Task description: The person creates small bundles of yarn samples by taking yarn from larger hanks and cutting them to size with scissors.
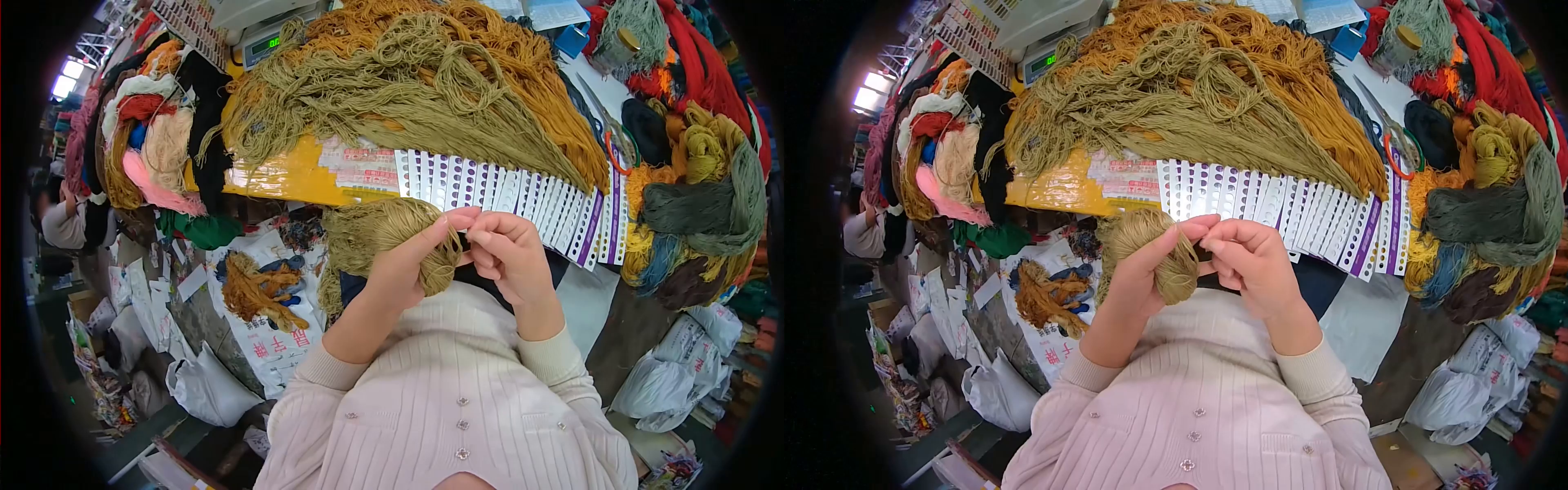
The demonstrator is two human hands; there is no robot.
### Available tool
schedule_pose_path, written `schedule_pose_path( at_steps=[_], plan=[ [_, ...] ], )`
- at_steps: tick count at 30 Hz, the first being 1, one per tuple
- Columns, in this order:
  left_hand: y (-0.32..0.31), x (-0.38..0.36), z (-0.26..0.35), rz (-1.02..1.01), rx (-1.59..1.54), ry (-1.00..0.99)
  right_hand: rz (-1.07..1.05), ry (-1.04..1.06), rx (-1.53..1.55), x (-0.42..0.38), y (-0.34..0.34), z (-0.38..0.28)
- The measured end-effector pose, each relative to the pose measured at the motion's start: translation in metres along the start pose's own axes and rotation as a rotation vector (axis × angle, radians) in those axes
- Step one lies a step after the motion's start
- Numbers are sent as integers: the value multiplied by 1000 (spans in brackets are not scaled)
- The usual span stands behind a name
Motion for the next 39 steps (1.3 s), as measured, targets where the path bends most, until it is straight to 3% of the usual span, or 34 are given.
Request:
schedule_pose_path(
  at_steps=[4, 13, 19, 22, 28, 34, 39],
  plan=[
    [-7, -2, 0, 13, 26, 31, -52, 48, -105, 0, 2, 4],
    [2, 1, -1, -11, -1, 29, -70, -26, 87, 0, 2, 3],
    [1, -2, 0, 7, 34, -1, -116, -43, -16, 0, 6, 7],
    [0, -5, -1, -19, -16, -27, -126, -185, 205, 3, 10, 7],
    [3, -4, -5, -1, 135, -69, 29, -14, -148, -3, -1, 4],
    [4, -2, -5, 13, 57, 17, -90, -86, 90, 2, 10, 10],
    [5, 0, -6, -7, -12, 32, -72, -103, 139, 2, 10, 9]
  ],
)
Point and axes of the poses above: each hand's wrist, its own x-axis towards the middle knuckle, its own y-axis out of the back of the hand, z = x × y, the point moved 2 cm from there along x, towards the middle knuckle, and after that the axes turned 15 degrees about z, right-handed, at the moved point
